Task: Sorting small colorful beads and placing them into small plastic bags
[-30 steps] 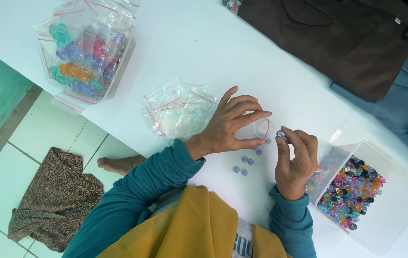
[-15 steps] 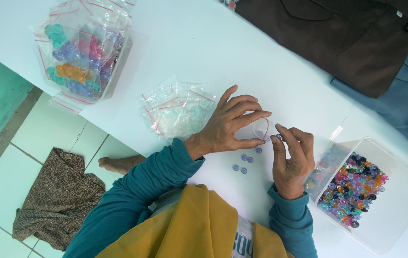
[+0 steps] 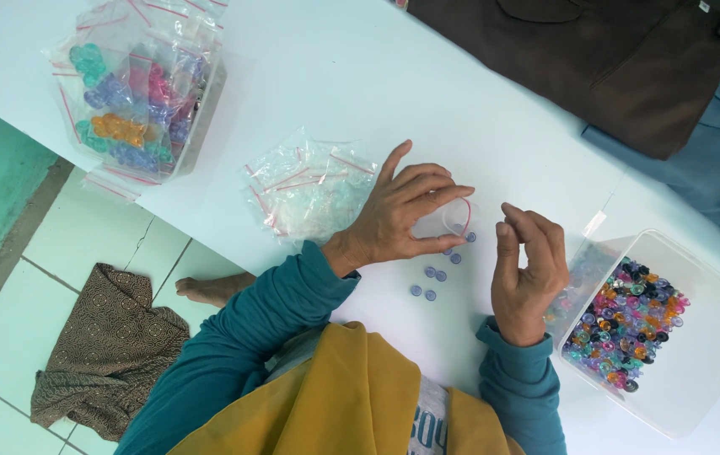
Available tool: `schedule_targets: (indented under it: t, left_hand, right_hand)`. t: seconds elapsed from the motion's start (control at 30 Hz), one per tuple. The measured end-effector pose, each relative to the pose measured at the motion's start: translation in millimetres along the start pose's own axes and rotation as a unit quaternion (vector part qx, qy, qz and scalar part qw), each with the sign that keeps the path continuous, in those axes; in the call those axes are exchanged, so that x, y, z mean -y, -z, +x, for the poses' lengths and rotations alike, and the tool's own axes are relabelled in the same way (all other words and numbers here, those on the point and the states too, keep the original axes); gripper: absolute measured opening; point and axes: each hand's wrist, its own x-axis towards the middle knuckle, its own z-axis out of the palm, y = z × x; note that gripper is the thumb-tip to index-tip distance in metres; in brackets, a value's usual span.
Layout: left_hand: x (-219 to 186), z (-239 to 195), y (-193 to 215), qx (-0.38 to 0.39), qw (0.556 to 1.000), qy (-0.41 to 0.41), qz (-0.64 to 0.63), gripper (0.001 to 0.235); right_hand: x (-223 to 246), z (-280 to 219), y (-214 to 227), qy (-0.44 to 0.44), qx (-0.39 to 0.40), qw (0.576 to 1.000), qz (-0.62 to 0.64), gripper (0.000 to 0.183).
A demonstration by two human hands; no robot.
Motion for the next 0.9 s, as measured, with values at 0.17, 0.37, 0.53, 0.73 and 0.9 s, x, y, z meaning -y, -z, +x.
schedule_targets:
  t: [0.17, 0.37, 0.53, 0.73, 0.9]
  left_hand:
    - [5, 7, 13, -0.022, 1.0, 0.015, 0.006, 0.06]
    - [5, 7, 11, -0.022, 1.0, 0.014, 0.004, 0.061]
    - [3, 2, 4, -0.007, 1.0, 0.007, 0.004, 0.06]
    - [-3, 0, 0, 0.008, 1.0, 0.007, -0.003, 0.059]
    - [-1, 0, 0, 0.022, 1.0, 0.008, -0.008, 0.06]
  right_hand:
    - [-3, 2, 0, -0.079, 0.127, 0.988, -0.043, 0.016]
    - [-5, -1, -9, -0.101, 0.23, 0.963, -0.094, 0.021]
    - [-24, -12, -15, -0.075, 0.232, 0.961, -0.13, 0.017]
    - [-10, -5, -4, -0.035, 0.103, 0.994, -0.027, 0.023]
    - [3, -2, 6, -0.02, 0.036, 0.999, 0.015, 0.021]
